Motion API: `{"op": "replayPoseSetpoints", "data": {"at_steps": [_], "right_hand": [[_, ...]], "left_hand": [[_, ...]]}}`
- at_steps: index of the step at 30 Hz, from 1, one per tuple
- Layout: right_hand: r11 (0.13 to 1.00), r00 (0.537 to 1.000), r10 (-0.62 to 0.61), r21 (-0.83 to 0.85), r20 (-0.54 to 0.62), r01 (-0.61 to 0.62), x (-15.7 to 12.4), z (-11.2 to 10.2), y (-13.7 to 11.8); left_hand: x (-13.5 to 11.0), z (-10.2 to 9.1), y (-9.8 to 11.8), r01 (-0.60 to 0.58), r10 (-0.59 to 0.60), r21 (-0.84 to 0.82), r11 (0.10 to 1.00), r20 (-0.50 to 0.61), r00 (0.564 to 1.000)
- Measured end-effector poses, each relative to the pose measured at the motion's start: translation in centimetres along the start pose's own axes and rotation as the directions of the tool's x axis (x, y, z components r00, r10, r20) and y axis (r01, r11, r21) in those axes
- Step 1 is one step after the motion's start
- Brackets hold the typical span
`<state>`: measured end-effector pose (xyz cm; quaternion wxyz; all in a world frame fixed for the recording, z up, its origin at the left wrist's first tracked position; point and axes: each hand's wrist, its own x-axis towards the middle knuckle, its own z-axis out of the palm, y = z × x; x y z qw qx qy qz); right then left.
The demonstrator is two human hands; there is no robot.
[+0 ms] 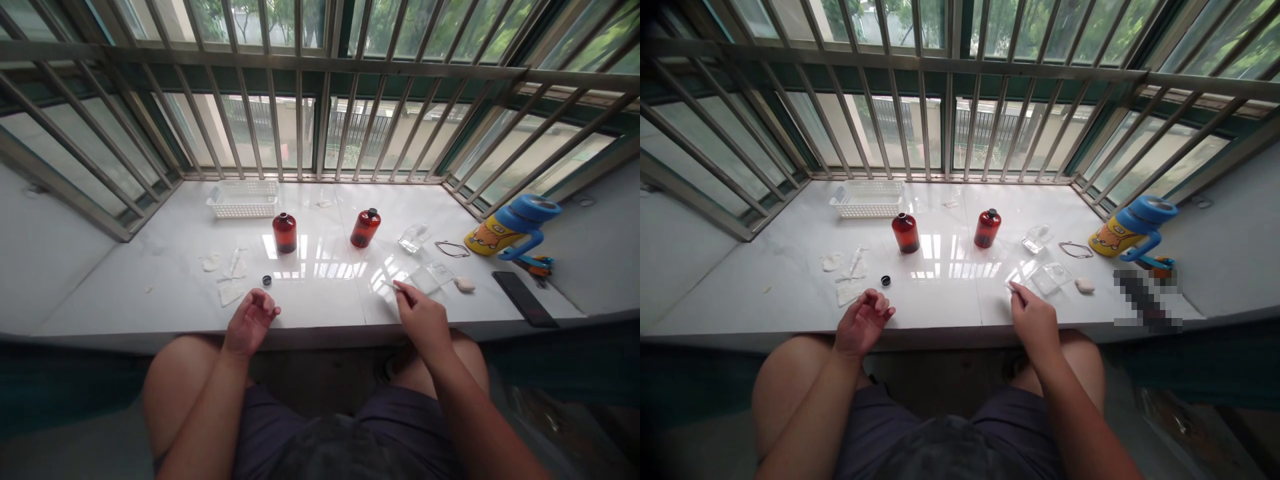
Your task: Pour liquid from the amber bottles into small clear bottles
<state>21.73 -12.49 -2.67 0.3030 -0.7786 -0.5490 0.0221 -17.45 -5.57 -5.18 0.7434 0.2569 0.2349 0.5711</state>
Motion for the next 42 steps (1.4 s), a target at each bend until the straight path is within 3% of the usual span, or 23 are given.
{"op": "replayPoseSetpoints", "data": {"at_steps": [2, 5, 8, 11, 13, 16, 18, 20, 24, 29, 32, 34, 38, 42], "right_hand": [[0.994, 0.999, 0.014, -0.104, -0.029, -0.017, 1.6, 0.4, 1.3], [0.978, 1.0, -0.002, -0.21, 0.027, 0.007, 3.3, 2.2, 1.6], [0.971, 0.995, -0.046, -0.23, 0.094, 0.067, 3.9, 4.5, -0.3], [0.974, 0.97, -0.177, -0.109, 0.168, 0.197, 2.8, 6.6, -3.5], [0.946, 0.915, -0.318, 0.02, 0.247, 0.324, 0.9, 7.7, -5.8], [0.848, 0.774, -0.528, 0.169, 0.349, 0.502, -2.9, 8.5, -8.3], [0.77, 0.679, -0.636, 0.236, 0.366, 0.594, -5.2, 8.4, -9.0], [0.729, 0.634, -0.683, 0.272, 0.364, 0.629, -6.5, 7.9, -9.0], [0.778, 0.682, -0.627, 0.343, 0.376, 0.526, -6.4, 5.9, -8.4], [0.874, 0.828, -0.405, 0.43, 0.387, 0.227, -3.3, 3.2, -7.3], [0.94, 0.934, -0.207, 0.325, 0.29, 0.107, 0.0, 2.5, -5.3], [0.974, 0.979, -0.11, 0.214, 0.169, 0.073, 2.8, 2.5, -3.6], [0.995, 0.997, -0.061, -0.076, 0.038, 0.064, 8.1, 3.3, -1.1], [0.97, 0.983, -0.094, -0.206, 0.158, 0.126, 10.2, 5.2, -1.8]], "left_hand": [[0.0, 0.0, 0.0, 0.001, -0.001, -0.004, 1.0, 0.001, 1.0], [0.0, 0.1, 0.0, 0.0, 0.0, -0.008, 1.0, 0.003, 1.0], [0.0, 0.1, 0.0, -0.002, 0.002, -0.009, 1.0, 0.003, 1.0], [0.0, 0.1, 0.1, 0.004, -0.004, -0.005, 1.0, 0.006, 1.0], [0.0, 0.0, 0.1, 0.002, -0.002, -0.004, 1.0, 0.007, 1.0], [0.0, 0.0, 0.0, -0.002, 0.002, -0.004, 1.0, 0.004, 1.0], [0.0, 0.0, -0.1, -0.001, 0.001, -0.004, 1.0, -0.001, 1.0], [0.0, 0.0, -0.1, 0.0, 0.0, -0.002, 1.0, -0.005, 1.0], [-0.1, 0.1, -0.1, 0.001, -0.001, 0.003, 1.0, -0.012, 1.0], [-0.1, 0.2, -0.1, -0.002, 0.002, 0.005, 1.0, -0.017, 1.0], [-0.1, 0.2, -0.1, 0.002, -0.002, 0.0, 1.0, -0.017, 1.0], [-0.1, 0.1, -0.1, 0.005, -0.005, -0.004, 1.0, -0.017, 1.0], [0.0, 0.0, 0.0, 0.005, -0.005, -0.009, 1.0, -0.002, 1.0], [-0.1, 0.0, 0.0, 0.002, -0.002, -0.01, 1.0, 0.021, 1.0]]}}
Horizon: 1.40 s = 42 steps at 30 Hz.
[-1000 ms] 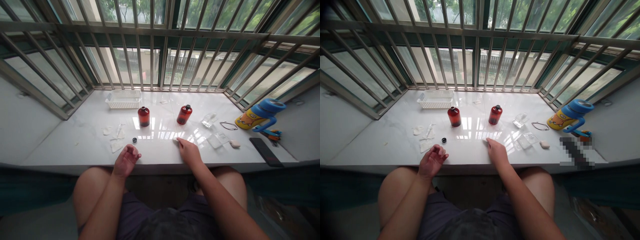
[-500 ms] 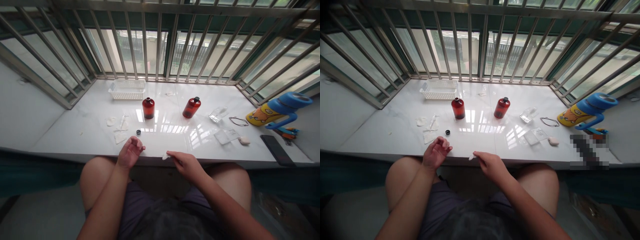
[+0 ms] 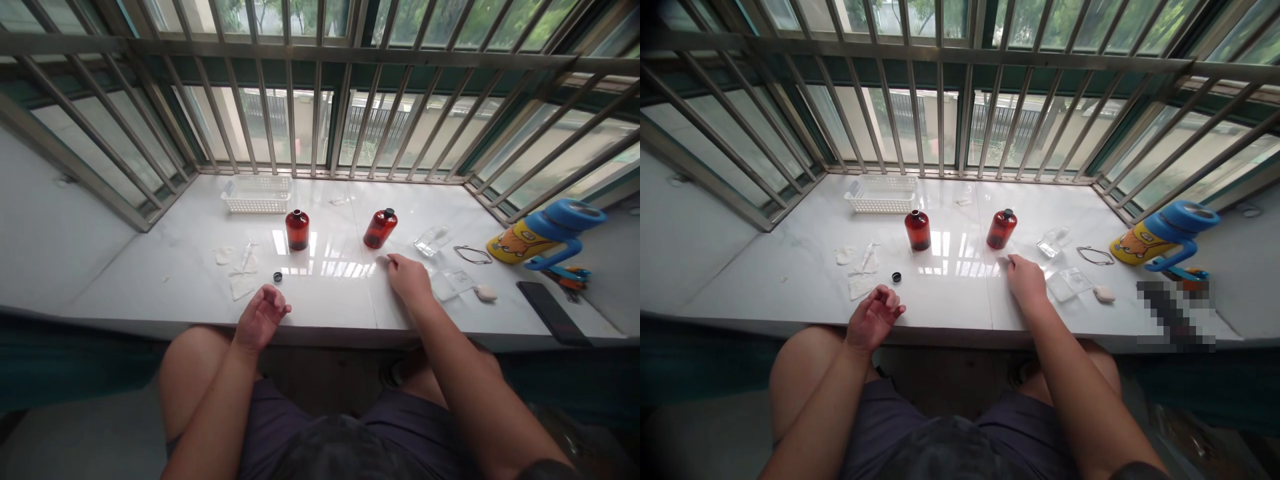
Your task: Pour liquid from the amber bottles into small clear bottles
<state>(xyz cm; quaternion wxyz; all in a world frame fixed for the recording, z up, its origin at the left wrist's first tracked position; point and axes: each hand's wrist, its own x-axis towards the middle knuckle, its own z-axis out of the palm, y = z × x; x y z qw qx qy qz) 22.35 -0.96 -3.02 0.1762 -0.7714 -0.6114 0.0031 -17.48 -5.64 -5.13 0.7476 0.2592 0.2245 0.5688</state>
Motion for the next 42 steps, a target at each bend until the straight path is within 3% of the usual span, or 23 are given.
{"op": "replayPoseSetpoints", "data": {"at_steps": [3, 6, 10, 12, 13, 15, 18, 22, 26, 29, 31, 33, 35, 37, 39, 40, 42], "right_hand": [[0.995, 0.994, -0.102, 0.023, 0.043, 0.101, -1.2, 1.8, -3.0], [0.964, 0.963, -0.257, 0.096, 0.08, 0.25, -5.0, 3.7, -7.1], [0.736, 0.763, -0.645, 0.31, 0.048, 0.602, -12.4, 5.1, -11.6], [0.631, 0.676, -0.737, 0.354, -0.004, 0.69, -15.5, 5.0, -12.8], [0.602, 0.655, -0.756, 0.374, -0.018, 0.705, -16.6, 4.7, -13.2], [0.604, 0.674, -0.739, 0.435, -0.007, 0.667, -17.8, 3.7, -13.3], [0.683, 0.793, -0.602, 0.574, 0.092, 0.452, -17.1, 1.6, -12.5], [0.781, 0.939, -0.317, 0.599, 0.137, 0.176, -12.5, -0.9, -9.5], [0.92, 0.992, -0.116, 0.373, -0.04, 0.122, -6.6, -1.5, -4.7], [0.984, 0.995, -0.072, 0.156, -0.063, 0.081, -4.0, -0.6, -1.9], [0.996, 0.998, -0.054, 0.072, -0.028, 0.056, -4.0, 0.5, -1.3], [0.993, 0.995, -0.103, 0.058, -0.012, 0.104, -5.7, 1.6, -2.0], [0.965, 0.972, -0.236, 0.116, -0.004, 0.234, -8.8, 2.7, -3.7], [0.89, 0.91, -0.416, 0.204, -0.005, 0.408, -12.6, 3.5, -6.0], [0.771, 0.808, -0.587, 0.279, -0.038, 0.573, -16.3, 4.0, -8.2], [0.721, 0.768, -0.638, 0.31, -0.051, 0.619, -17.8, 4.1, -9.1], [0.68, 0.743, -0.668, 0.373, -0.04, 0.632, -19.8, 4.1, -10.4]], "left_hand": [[0.0, 0.1, 0.1, 0.005, -0.005, -0.001, 1.0, 0.001, 1.0], [0.0, 0.1, 0.1, 0.012, -0.012, 0.003, 1.0, -0.008, 1.0], [-0.1, 0.1, 0.1, 0.011, -0.011, 0.003, 1.0, -0.008, 1.0], [-0.1, 0.0, 0.0, 0.008, -0.008, 0.006, 1.0, -0.001, 1.0], [-0.1, 0.0, 0.0, 0.006, -0.006, 0.009, 1.0, 0.0, 1.0], [-0.1, -0.1, 0.0, 0.0, 0.0, 0.013, 1.0, -0.001, 1.0], [-0.1, 0.0, 0.0, -0.002, 0.002, 0.009, 1.0, -0.009, 1.0], [-0.1, 0.3, 0.0, 0.004, -0.004, 0.008, 1.0, -0.015, 1.0], [-0.1, 0.3, 0.1, 0.002, -0.002, 0.006, 1.0, -0.01, 1.0], [-0.1, 0.2, 0.0, 0.0, 0.0, 0.001, 1.0, -0.006, 1.0], [-0.1, 0.1, 0.0, 0.003, -0.003, -0.003, 1.0, -0.005, 1.0], [-0.1, 0.1, 0.0, 0.008, -0.008, -0.004, 1.0, -0.003, 1.0], [-0.1, 0.1, 0.0, 0.008, -0.008, -0.002, 1.0, 0.0, 1.0], [-0.1, 0.1, 0.0, 0.007, -0.007, 0.003, 1.0, -0.002, 1.0], [-0.1, 0.1, 0.0, 0.004, -0.004, 0.007, 1.0, -0.005, 1.0], [-0.1, 0.1, 0.0, 0.004, -0.004, 0.008, 1.0, -0.007, 1.0], [-0.1, 0.1, 0.0, 0.005, -0.005, 0.009, 1.0, -0.011, 1.0]]}}
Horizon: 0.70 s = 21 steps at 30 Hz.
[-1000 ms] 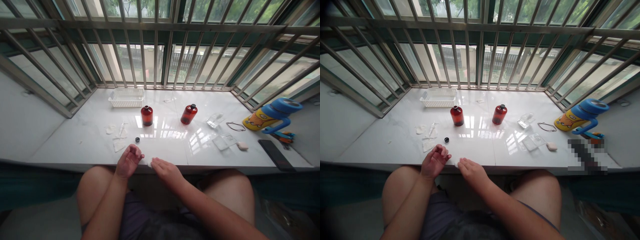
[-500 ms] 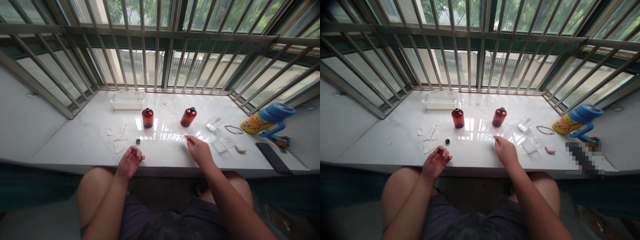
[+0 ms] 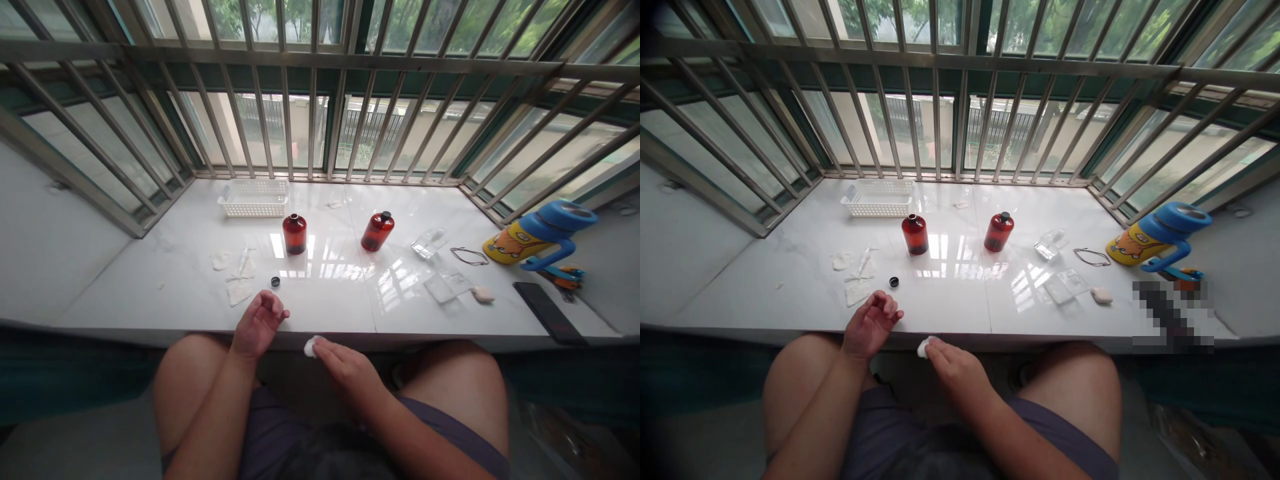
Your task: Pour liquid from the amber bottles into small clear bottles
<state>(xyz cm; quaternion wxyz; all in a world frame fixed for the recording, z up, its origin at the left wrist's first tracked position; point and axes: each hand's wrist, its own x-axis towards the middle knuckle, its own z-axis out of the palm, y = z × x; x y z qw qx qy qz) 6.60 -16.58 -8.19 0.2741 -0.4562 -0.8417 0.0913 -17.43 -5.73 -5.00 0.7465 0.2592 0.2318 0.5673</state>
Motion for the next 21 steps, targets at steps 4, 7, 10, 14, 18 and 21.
{"op": "replayPoseSetpoints", "data": {"at_steps": [4, 7, 10, 14, 18, 21], "right_hand": [[0.977, 0.991, 0.134, 0.164, 0.004, -0.133, 0.7, -1.4, -0.4], [0.923, 0.937, 0.344, 0.204, -0.061, -0.326, 2.3, -4.7, 2.6], [0.851, 0.823, 0.522, 0.079, -0.225, -0.519, 4.0, -8.5, 7.7], [0.7, 0.698, 0.644, -0.129, -0.314, -0.703, 6.4, -11.3, 14.6], [0.718, 0.746, 0.63, -0.206, -0.214, -0.665, 9.6, -9.8, 16.7], [0.82, 0.842, 0.526, -0.189, -0.121, -0.54, 11.7, -6.7, 13.8]], "left_hand": [[-0.1, 0.1, 0.0, 0.001, -0.001, 0.001, 1.0, -0.007, 1.0], [-0.1, 0.0, 0.0, 0.001, -0.001, -0.002, 1.0, -0.001, 1.0], [0.0, -0.1, 0.0, -0.002, 0.002, -0.009, 1.0, 0.005, 1.0], [0.1, -0.2, 0.0, 0.005, -0.004, -0.022, 1.0, 0.014, 1.0], [0.0, -0.2, 0.0, 0.009, -0.008, -0.036, 0.999, 0.025, 1.0], [0.0, -0.2, 0.1, 0.007, -0.006, -0.035, 0.999, 0.03, 1.0]]}}
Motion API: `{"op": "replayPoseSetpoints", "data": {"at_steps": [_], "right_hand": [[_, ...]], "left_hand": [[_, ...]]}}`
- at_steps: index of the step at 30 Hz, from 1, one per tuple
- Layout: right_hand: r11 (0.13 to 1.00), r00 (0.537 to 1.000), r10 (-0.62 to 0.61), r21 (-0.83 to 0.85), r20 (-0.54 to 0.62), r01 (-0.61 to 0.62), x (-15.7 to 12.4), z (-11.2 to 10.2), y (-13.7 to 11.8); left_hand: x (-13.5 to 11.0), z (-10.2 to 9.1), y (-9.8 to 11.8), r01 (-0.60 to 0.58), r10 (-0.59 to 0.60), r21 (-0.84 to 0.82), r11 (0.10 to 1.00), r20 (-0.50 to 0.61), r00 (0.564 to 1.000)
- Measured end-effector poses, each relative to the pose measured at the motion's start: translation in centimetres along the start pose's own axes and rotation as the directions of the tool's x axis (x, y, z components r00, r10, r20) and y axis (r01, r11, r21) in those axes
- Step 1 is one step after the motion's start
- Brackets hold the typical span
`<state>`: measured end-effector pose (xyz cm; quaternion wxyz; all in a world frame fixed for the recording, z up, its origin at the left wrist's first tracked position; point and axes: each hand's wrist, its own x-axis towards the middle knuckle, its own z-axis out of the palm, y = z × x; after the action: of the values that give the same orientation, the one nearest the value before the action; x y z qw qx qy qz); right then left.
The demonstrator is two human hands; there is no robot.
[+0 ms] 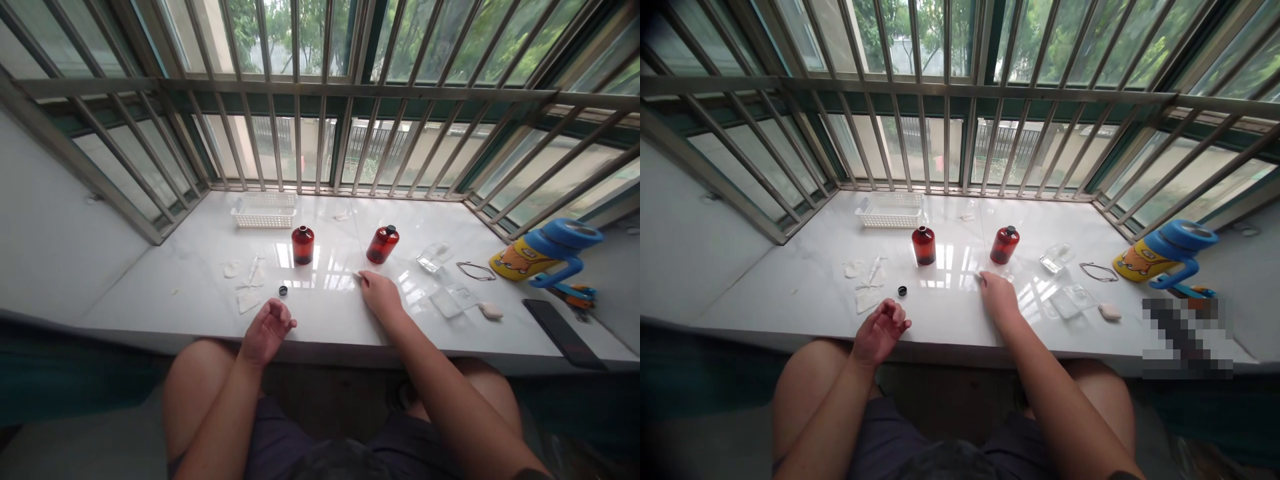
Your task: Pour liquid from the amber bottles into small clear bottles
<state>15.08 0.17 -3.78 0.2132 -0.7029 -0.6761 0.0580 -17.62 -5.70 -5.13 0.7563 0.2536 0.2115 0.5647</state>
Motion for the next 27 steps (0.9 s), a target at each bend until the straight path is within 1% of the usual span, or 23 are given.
{"op": "replayPoseSetpoints", "data": {"at_steps": [2, 3, 4, 5, 6, 7, 9, 10, 11, 12, 13, 14, 16, 17, 18, 19, 20, 21, 22, 23, 25, 27], "right_hand": [[0.991, 0.99, -0.13, 0.047, 0.057, 0.128, -1.8, 1.5, -3.6], [0.979, 0.976, -0.198, 0.076, 0.09, 0.192, -3.2, 2.2, -5.4], [0.954, 0.949, -0.289, 0.117, 0.13, 0.274, -4.9, 2.8, -7.1], [0.897, 0.885, -0.432, 0.188, 0.176, 0.4, -6.7, 3.3, -8.5], [0.831, 0.817, -0.543, 0.259, 0.191, 0.492, -8.5, 3.7, -9.7], [0.768, 0.754, -0.627, 0.318, 0.196, 0.557, -10.3, 4.0, -10.6], [0.707, 0.686, -0.692, 0.4, 0.223, 0.583, -13.1, 4.0, -11.5], [0.692, 0.663, -0.706, 0.441, 0.25, 0.571, -13.9, 3.8, -11.6], [0.691, 0.657, -0.703, 0.477, 0.271, 0.543, -14.3, 3.3, -11.5], [0.7, 0.668, -0.686, 0.508, 0.287, 0.501, -14.2, 2.6, -11.1], [0.717, 0.7, -0.654, 0.533, 0.289, 0.45, -13.6, 1.7, -10.7], [0.745, 0.754, -0.594, 0.545, 0.281, 0.384, -12.5, 0.8, -10.1], [0.794, 0.865, -0.447, 0.547, 0.226, 0.267, -9.5, -1.1, -8.5], [0.83, 0.916, -0.357, 0.512, 0.183, 0.221, -7.6, -1.9, -7.5], [0.87, 0.952, -0.278, 0.453, 0.128, 0.193, -5.6, -2.6, -6.5], [0.912, 0.975, -0.208, 0.374, 0.071, 0.168, -3.6, -3.0, -5.4], [0.951, 0.989, -0.145, 0.278, 0.022, 0.133, -1.6, -3.3, -4.3], [0.981, 0.996, -0.086, 0.173, 0.008, 0.083, 0.2, -3.4, -3.4], [0.997, 0.999, -0.024, 0.074, 0.023, 0.022, 1.8, -3.3, -2.5], [0.999, 1.0, 0.009, 0.039, 0.028, -0.01, 3.2, -3.1, -2.0], [0.999, 0.998, 0.032, 0.001, 0.06, -0.032, 5.1, -2.2, -1.8], [1.0, 0.994, -0.022, 0.009, 0.106, 0.021, 5.7, -0.8, -3.0]], "left_hand": [[0.0, 0.0, 0.0, -0.001, 0.001, 0.002, 1.0, 0.003, 1.0], [0.0, 0.0, 0.0, -0.001, 0.001, 0.002, 1.0, 0.004, 1.0], [0.0, -0.1, 0.0, -0.003, 0.003, 0.0, 1.0, 0.006, 1.0], [0.0, -0.1, -0.1, -0.004, 0.004, -0.002, 1.0, 0.007, 1.0], [0.0, -0.1, -0.1, -0.007, 0.007, -0.005, 1.0, 0.006, 1.0], [0.0, -0.1, -0.1, -0.01, 0.01, -0.009, 1.0, 0.003, 1.0], [0.0, -0.1, -0.1, -0.013, 0.013, -0.018, 1.0, -0.003, 1.0], [0.0, -0.1, -0.1, -0.015, 0.015, -0.024, 1.0, -0.006, 1.0], [0.0, 0.0, -0.1, -0.016, 0.015, -0.029, 0.999, -0.01, 1.0], [0.0, 0.0, -0.1, -0.015, 0.015, -0.032, 0.999, -0.012, 1.0], [0.1, 0.0, -0.1, -0.015, 0.014, -0.034, 0.999, -0.016, 1.0], [0.1, 0.0, -0.1, -0.016, 0.015, -0.034, 0.999, -0.018, 1.0], [0.0, 0.0, -0.1, -0.015, 0.014, -0.033, 0.999, -0.022, 1.0], [0.0, 0.0, -0.1, -0.014, 0.013, -0.033, 0.999, -0.023, 1.0], [0.0, 0.0, -0.1, -0.013, 0.013, -0.034, 0.999, -0.023, 1.0], [0.0, 0.0, -0.1, -0.013, 0.012, -0.035, 0.999, -0.022, 1.0], [0.0, 0.0, -0.1, -0.012, 0.012, -0.037, 0.999, -0.021, 1.0], [0.0, 0.0, -0.1, -0.012, 0.011, -0.038, 0.999, -0.018, 1.0], [0.0, 0.0, -0.1, -0.012, 0.012, -0.039, 0.999, -0.014, 1.0], [0.0, 0.0, -0.1, -0.013, 0.012, -0.039, 0.999, -0.011, 1.0], [-0.1, 0.0, -0.1, -0.009, 0.009, -0.037, 0.999, -0.004, 1.0], [-0.1, 0.0, 0.0, -0.005, 0.005, -0.033, 0.999, 0.001, 1.0]]}}
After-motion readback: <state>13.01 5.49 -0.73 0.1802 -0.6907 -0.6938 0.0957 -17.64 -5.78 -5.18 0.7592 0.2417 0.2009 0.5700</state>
